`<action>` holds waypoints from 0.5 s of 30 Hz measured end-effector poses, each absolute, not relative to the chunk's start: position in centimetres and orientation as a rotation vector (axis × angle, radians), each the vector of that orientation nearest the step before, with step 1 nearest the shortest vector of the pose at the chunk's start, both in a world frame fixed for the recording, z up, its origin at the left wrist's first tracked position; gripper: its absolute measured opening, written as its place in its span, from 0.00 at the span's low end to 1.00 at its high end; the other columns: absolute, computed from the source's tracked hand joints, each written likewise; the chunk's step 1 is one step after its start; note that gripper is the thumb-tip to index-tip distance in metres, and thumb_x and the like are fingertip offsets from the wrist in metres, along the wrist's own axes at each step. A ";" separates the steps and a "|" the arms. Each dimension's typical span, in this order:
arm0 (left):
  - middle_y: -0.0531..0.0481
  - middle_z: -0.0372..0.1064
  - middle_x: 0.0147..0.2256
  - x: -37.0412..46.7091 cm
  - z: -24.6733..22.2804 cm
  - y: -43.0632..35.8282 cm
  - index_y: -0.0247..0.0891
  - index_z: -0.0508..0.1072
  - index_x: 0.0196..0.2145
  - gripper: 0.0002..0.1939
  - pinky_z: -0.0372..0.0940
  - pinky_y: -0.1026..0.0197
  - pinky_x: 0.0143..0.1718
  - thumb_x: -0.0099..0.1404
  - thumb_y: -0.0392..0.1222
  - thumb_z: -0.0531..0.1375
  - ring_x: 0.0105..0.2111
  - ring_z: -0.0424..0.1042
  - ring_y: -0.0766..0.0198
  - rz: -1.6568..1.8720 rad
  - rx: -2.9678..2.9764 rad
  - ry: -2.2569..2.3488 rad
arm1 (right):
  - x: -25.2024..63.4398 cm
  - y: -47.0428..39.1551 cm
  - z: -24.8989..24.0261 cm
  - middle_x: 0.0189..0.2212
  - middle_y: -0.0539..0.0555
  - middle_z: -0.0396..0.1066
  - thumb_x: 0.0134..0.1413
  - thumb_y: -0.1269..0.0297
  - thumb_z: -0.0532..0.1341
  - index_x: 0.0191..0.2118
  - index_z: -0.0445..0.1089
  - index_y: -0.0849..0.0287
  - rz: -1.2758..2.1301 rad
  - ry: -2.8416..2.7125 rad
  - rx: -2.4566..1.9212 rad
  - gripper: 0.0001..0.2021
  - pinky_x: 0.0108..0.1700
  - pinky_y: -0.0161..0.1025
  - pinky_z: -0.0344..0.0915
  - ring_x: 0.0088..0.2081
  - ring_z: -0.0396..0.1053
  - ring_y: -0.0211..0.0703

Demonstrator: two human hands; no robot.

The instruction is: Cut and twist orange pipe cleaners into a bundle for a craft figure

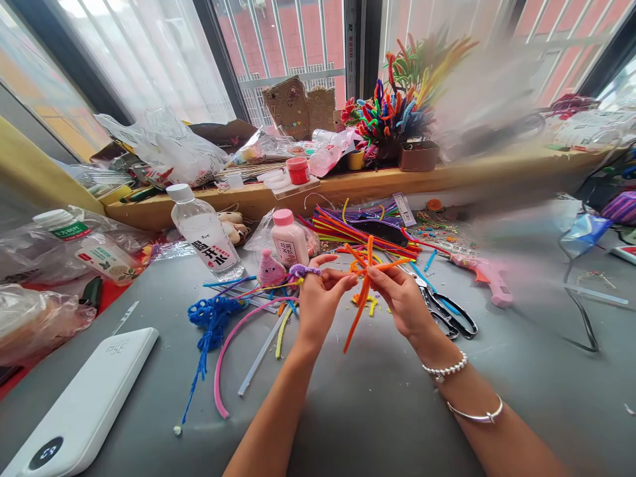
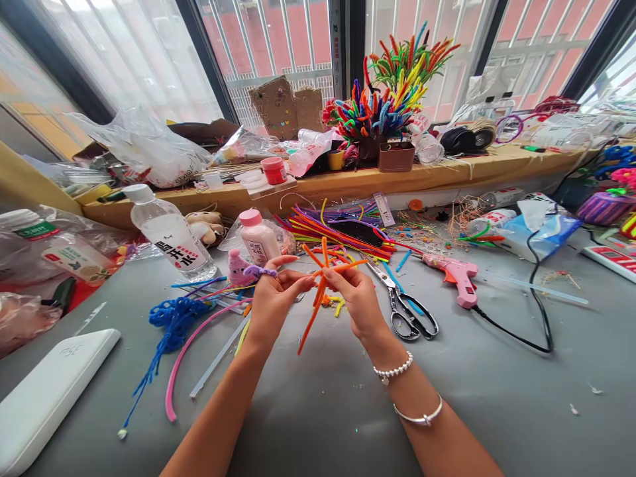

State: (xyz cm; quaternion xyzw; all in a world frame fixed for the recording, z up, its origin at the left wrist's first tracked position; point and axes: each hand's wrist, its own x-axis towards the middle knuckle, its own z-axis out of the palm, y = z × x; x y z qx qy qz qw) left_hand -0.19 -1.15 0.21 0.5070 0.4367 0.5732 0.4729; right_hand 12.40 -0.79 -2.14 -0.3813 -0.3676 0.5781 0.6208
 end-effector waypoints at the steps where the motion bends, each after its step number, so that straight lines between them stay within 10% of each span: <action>1: 0.54 0.71 0.23 -0.1 0.2 -1.2 0.38 0.58 0.38 0.20 0.65 0.60 0.34 0.48 0.39 0.63 0.27 0.72 0.64 1.392 1.260 1.078 | 12.3 -0.7 -2.2 0.21 0.47 0.69 0.37 0.62 0.66 0.23 0.72 0.57 1.318 -0.815 -0.859 0.05 0.34 0.34 0.59 0.27 0.63 0.35; 15: 0.52 0.71 0.28 -0.7 0.5 -1.1 0.38 0.59 0.40 0.21 0.64 0.62 0.35 0.49 0.39 0.62 0.30 0.71 0.66 1.443 1.147 1.016 | 12.5 -0.8 -1.9 0.21 0.47 0.68 0.35 0.62 0.66 0.22 0.71 0.57 1.396 -0.804 -0.855 0.06 0.32 0.33 0.58 0.26 0.62 0.33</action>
